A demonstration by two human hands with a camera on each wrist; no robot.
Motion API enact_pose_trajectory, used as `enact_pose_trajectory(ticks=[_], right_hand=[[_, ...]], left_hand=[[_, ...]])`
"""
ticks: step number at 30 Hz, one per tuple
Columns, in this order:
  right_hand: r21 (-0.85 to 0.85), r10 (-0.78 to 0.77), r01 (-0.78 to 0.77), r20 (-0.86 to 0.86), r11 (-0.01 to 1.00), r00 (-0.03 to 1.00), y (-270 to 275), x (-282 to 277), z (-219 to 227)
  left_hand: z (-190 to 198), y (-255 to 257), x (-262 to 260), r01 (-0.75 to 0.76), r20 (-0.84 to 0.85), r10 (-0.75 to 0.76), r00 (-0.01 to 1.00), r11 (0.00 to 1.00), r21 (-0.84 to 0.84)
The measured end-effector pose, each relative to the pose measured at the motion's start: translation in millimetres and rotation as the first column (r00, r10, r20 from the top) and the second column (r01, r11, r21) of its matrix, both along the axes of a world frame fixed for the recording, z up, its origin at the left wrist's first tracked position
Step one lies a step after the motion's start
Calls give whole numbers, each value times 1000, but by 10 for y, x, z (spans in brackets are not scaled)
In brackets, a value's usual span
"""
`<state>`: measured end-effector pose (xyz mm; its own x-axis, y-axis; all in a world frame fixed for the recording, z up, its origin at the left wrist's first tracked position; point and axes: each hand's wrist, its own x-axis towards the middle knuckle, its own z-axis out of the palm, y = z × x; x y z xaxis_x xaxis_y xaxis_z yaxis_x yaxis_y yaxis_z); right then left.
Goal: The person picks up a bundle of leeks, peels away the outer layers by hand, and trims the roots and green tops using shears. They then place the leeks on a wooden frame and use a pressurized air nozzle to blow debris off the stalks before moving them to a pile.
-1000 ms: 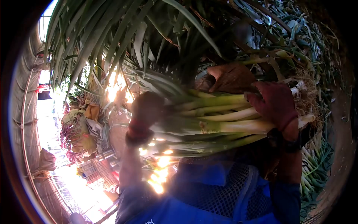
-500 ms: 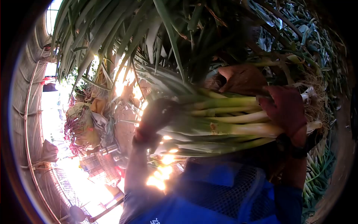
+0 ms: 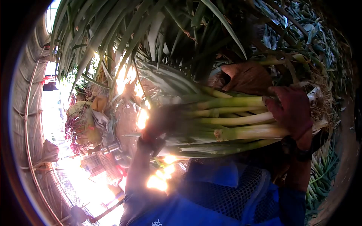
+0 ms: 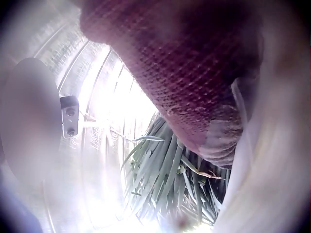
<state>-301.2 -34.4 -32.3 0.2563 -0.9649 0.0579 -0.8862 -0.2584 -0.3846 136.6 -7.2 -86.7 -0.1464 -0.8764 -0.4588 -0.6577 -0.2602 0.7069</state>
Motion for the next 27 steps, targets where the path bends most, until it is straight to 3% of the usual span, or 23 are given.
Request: enact_pose_trajectory(ticks=[1, 3, 4, 5, 6, 7, 9, 10, 15, 18, 22, 23, 24, 25, 26, 27], right_hand=[[16, -2, 2, 2, 1000, 1000, -1, 3, 14], [34, -9, 9, 3, 999, 1000, 2, -9, 12], [25, -3, 3, 12, 1000, 1000, 5, -14, 1], [16, 4, -4, 21, 1000, 1000, 6, -18, -11], [16, 3, -3, 22, 1000, 1000, 7, -28, -42], [-19, 11, -10, 23, 1000, 1000, 8, -44, -87], [-52, 20, -19, 23, 998, 1000, 14, -47, -100], [-21, 0, 1, 34, 1000, 999, 12, -41, -74], [32, -35, 33, 68, 999, 997, 12, -49, -47], [52, -39, 36, 60, 998, 997, 19, -42, -34], [-5, -6, 7, 45, 1000, 999, 9, -51, -45], [-11, 1, -1, 40, 1000, 999, 8, -53, -43], [-11, -1, 2, 38, 1000, 999, 10, -51, -41], [-2, -10, 10, 44, 1000, 999, 13, -48, -40], [8, -18, 17, 49, 1000, 999, 16, -50, -37], [8, -19, 19, 48, 1000, 999, 17, -57, -42]], left_hand=[[-12, -42, 24, 1, 1, -1, 1000, 1000, 0], [-7, -128, 24, -45, 214, -3, 977, 975, 219], [-106, -105, 118, -42, 214, -6, 977, 974, 221], [-312, -54, 297, 164, 112, -162, 980, 986, -12], [-480, -21, 453, 333, 49, -332, 942, 906, -261], [-589, -12, 572, 333, 50, -332, 942, 906, -261], [-663, -23, 670, 180, -79, -186, 979, 981, -78], [-708, -19, 711, 178, -80, -184, 980, 981, -76], [-311, -218, 405, 318, -195, -276, 941, 918, 238], [-257, -140, 332, 375, -218, -347, 912, 922, 102], [-131, -196, 234, 423, -165, -395, 904, 883, 205], [-68, -199, 133, 191, -108, -161, 981, 906, 377], [-41, -196, 76, -54, -10, 69, 998, 852, 521], [-116, -153, 147, -51, -12, 67, 998, 852, 522], [-160, -107, 198, 65, -132, -25, 991, 949, 307], [-202, -83, 239, 159, -226, -141, 964, 985, 64]])
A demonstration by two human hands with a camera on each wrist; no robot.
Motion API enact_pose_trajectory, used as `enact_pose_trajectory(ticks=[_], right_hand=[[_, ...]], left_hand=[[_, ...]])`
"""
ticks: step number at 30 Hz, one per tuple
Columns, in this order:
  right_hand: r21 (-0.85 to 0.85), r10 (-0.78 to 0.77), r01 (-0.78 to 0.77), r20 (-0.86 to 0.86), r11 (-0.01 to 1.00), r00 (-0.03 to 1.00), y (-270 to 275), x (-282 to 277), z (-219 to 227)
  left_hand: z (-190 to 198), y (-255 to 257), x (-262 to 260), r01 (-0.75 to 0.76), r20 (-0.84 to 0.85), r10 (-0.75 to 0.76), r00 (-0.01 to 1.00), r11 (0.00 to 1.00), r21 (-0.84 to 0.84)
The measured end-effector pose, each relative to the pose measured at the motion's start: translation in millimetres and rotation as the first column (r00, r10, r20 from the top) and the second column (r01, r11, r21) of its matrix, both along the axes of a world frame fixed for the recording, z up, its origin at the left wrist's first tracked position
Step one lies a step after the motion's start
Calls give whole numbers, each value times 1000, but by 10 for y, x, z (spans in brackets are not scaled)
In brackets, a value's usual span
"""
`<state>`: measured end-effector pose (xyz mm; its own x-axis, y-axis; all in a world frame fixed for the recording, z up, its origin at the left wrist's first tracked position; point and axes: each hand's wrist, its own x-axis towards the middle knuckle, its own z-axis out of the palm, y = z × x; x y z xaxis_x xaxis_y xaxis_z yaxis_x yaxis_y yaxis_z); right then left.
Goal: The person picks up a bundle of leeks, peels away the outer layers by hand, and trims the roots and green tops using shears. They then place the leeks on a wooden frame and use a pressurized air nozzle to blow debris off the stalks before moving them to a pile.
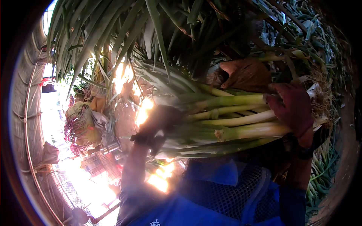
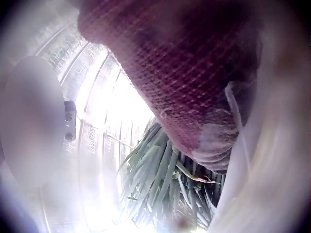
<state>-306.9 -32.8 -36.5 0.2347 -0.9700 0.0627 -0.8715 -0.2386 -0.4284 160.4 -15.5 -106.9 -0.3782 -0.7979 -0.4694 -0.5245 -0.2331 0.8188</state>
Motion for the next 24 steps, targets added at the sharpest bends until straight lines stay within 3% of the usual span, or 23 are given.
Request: enact_pose_trajectory(ticks=[4, 6, 9, 10, 12, 13, 15, 16, 17, 18, 19, 21, 22, 24], right_hand=[[23, -11, 11, 2, 1000, 1000, 4, -22, -26], [42, -17, 18, -12, 999, 1000, 9, -23, -11], [33, 47, -46, -24, 998, 999, 5, -52, 2], [5, 76, -76, -7, 997, 997, 2, -75, -46], [-24, 106, -106, 9, 994, 994, 5, -85, -68], [-9, 104, -104, 19, 995, 994, 10, -75, -61], [7, 100, -100, 29, 995, 995, 19, -56, -44], [11, 94, -94, 42, 995, 995, 19, -47, -33], [16, 86, -87, 54, 996, 995, 21, -44, -27], [16, 82, -83, 54, 996, 995, 23, -46, -29], [-1, 91, -91, 40, 996, 995, 20, -49, -35], [-21, 99, -98, 25, 995, 995, 16, -55, -42], [-13, 92, -91, 36, 996, 995, 16, -60, -47], [-3, 81, -81, 46, 997, 996, 20, -71, -60]], left_hand=[[222, -48, -167, -41, -52, 41, 998, 999, -7], [231, -102, -172, 7, -185, -18, 983, 998, -60], [282, -130, -186, 42, -165, -37, 986, 999, 24], [134, -104, -117, 45, -165, -40, 986, 999, 22], [-288, 22, 77, 118, -66, -132, 989, 977, -177], [-180, 45, 2, 119, -65, -133, 989, 977, -178], [93, 84, -216, 166, 178, -156, 972, 985, -46], [268, -3, -405, 167, 178, -157, 971, 985, -46], [448, -150, -624, 201, 281, -216, 935, 976, 79], [529, -229, -735, 219, 372, -284, 884, 953, 207], [501, -221, -722, 222, 371, -286, 883, 953, 208], [443, -193, -689, 321, 272, -278, 921, 938, -130], [445, -163, -693, 323, 272, -279, 921, 937, -131], [487, -109, -756, -4, -126, -7, 992, 996, -92]])
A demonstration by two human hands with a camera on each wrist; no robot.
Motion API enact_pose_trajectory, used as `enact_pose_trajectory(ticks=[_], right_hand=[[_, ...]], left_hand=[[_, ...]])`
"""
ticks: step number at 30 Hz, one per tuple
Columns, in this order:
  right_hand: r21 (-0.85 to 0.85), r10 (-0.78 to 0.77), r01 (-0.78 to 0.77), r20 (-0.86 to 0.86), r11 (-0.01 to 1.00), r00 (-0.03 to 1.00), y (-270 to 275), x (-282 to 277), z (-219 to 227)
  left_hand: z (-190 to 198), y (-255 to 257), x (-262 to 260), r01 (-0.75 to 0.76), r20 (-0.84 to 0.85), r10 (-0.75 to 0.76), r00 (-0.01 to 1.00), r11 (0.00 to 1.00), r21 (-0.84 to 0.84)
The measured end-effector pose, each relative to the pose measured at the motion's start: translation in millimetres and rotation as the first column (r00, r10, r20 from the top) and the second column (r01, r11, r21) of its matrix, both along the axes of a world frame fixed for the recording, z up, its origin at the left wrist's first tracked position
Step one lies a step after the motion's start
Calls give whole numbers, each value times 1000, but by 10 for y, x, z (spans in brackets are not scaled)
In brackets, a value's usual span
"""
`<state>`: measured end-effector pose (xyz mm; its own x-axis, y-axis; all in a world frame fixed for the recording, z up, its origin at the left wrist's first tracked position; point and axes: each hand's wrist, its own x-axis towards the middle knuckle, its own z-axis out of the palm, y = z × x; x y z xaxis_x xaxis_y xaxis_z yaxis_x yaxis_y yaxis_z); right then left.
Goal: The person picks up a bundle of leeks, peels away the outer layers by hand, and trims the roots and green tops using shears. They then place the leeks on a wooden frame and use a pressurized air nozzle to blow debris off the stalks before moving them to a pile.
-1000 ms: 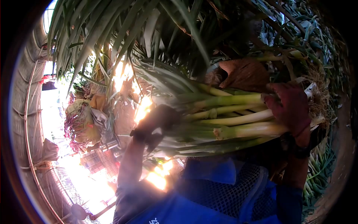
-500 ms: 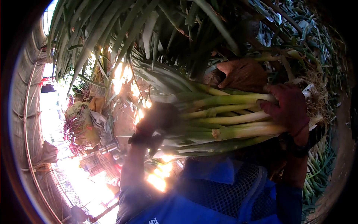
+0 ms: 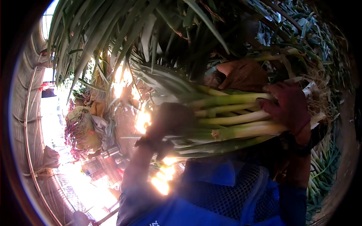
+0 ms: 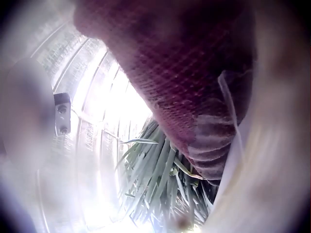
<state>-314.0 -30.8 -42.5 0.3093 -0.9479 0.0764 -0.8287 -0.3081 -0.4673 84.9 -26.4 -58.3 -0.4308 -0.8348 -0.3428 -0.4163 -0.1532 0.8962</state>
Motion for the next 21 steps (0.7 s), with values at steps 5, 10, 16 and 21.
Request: enact_pose_trajectory(ticks=[5, 10, 16, 21], right_hand=[[24, 12, -13, 12, 1000, 1000, -10, -18, -48], [30, 40, -40, 15, 999, 999, -19, -10, -55], [199, -84, 55, 144, 979, 986, -56, 134, 258], [70, -19, 2, 246, 998, 969, -78, 284, 211]], left_hand=[[65, 3, -295, 198, 48, -197, 979, 875, -442], [625, -19, -667, 108, 58, -110, 992, 993, 48], [830, 18, -109, -288, -638, 75, 766, 928, -237], [1003, 53, -599, -90, -89, 72, 993, 971, -221]])
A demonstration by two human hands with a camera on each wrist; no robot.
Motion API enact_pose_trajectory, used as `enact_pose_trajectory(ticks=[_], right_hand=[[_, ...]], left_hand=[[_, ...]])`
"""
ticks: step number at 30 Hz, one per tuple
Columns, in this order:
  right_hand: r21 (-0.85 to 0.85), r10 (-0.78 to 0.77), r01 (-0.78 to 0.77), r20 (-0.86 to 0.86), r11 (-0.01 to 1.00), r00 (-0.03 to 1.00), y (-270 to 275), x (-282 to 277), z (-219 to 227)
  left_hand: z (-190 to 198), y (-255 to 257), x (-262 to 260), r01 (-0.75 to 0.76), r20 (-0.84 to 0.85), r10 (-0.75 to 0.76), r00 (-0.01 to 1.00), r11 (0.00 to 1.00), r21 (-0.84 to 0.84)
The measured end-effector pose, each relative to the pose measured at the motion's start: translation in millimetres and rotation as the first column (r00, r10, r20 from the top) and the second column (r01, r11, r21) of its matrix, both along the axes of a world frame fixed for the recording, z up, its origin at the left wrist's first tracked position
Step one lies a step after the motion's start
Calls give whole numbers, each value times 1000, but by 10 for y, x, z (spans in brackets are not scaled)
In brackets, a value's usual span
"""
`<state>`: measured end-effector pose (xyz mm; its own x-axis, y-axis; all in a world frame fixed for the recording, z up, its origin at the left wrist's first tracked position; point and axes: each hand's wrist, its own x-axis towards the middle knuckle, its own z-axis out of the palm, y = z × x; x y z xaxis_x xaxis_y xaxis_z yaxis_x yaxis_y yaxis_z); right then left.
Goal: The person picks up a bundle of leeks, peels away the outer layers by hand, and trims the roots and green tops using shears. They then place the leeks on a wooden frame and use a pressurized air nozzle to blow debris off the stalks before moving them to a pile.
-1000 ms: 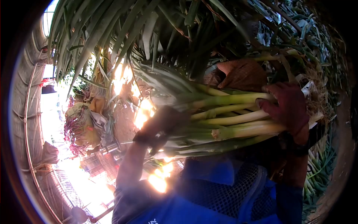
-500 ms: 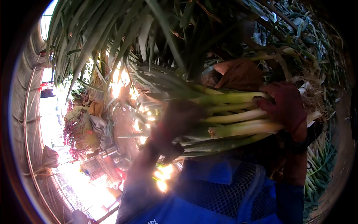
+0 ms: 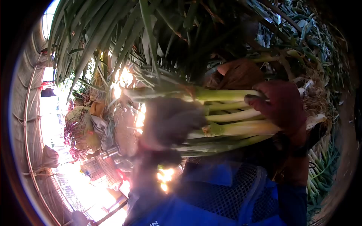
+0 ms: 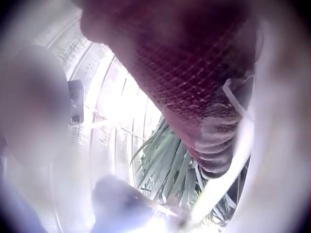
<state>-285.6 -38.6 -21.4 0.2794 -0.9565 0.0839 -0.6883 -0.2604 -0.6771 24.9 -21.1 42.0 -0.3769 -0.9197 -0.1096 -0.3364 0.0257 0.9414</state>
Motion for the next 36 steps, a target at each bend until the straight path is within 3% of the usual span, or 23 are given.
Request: enact_pose_trajectory(ticks=[2, 3, 5, 6, 7, 9, 10, 11, 12, 13, 14, 15, 17, 18, 20, 22, 23, 24, 26, 30, 31, 33, 36], right_hand=[[-124, 51, -84, -247, 989, 968, 24, 25, -35], [-112, 42, -78, -297, 991, 954, 50, 53, -79], [-84, 31, -62, -336, 994, 941, 61, 78, -60], [-60, 27, -53, -367, 997, 930, 54, 94, -49], [-71, 8, -34, -342, 997, 940, 64, 80, -61], [-78, -21, -8, -357, 997, 934, 95, 45, -65], [-70, -40, 15, -372, 997, 927, 109, 24, -85], [-65, -43, 20, -368, 998, 929, 128, -5, -127], [-77, -55, 30, -345, 997, 937, 153, -31, -176], [-91, -63, 35, -324, 995, 944, 159, -29, -205], [-90, -58, 31, -322, 995, 945, 156, -23, -204], [-66, -51, 31, -325, 997, 944, 155, -27, -184], [-38, -40, 29, -335, 999, 941, 147, -31, -156], [-41, -41, 29, -337, 999, 940, 141, -11, -141], [-45, -42, 28, -342, 999, 939, 123, 19, -122], [-57, -25, 5, -361, 998, 932, 105, 27, -114], [-55, -26, 6, -363, 998, 931, 108, 33, -100], [-39, -26, 12, -363, 999, 932, 109, 41, -83], [-26, -32, 24, -358, 999, 933, 106, 51, -75], [-50, -53, 38, -348, 998, 936, 142, 43, -118], [-55, -59, 42, -347, 998, 936, 139, 42, -121], [-62, -50, 30, -352, 998, 935, 131, 41, -106], [-65, -34, 12, -352, 998, 935, 129, 44, -68]], left_hand=[[-10, -107, -348, 182, -297, -191, 936, 982, -56], [63, -120, -381, 190, -303, -198, 932, 980, -59], [207, -112, -365, 144, -20, -182, 983, 835, -531], [219, -134, -165, 142, -20, -181, 983, 832, -536], [208, -191, 209, -64, -258, -81, 963, 858, -509], [213, -324, 712, -422, -668, 114, 735, 848, -320], [386, -326, 649, -552, -218, 548, 807, 571, -609], [214, -409, 1374, -727, -370, 631, 682, 535, -430], [167, -388, 1530, -726, -360, 635, 683, 538, -429], [119, -325, 1701, -593, 164, 822, 545, 516, -619], [52, -264, 1776, -391, 571, 808, 148, 578, -717], [-121, -169, 1813, -392, 571, 807, 148, 578, -716], [-415, 1, 1533, 95, 748, 662, 46, 743, -663], [-491, 53, 1203, -129, 843, 538, 5, 836, -533], [-726, 160, 800, -92, 818, 388, 423, 917, -388], [-863, 273, 325, -97, 581, 365, 728, 893, -439], [-544, 92, -60, -125, 798, 79, 598, 992, -5], [-622, 84, -78, -124, 798, 77, 598, 992, -4], [-821, 59, -33, 228, 717, -59, 694, 963, -141], [-1033, -104, 12, 342, 828, -163, 537, 939, -37], [-1056, -147, 9, 343, 829, -163, 534, 939, -36], [-1013, -251, -80, 359, 793, -368, 486, 911, 203], [-1017, -286, -97, 335, 754, -417, 507, 901, 274]])
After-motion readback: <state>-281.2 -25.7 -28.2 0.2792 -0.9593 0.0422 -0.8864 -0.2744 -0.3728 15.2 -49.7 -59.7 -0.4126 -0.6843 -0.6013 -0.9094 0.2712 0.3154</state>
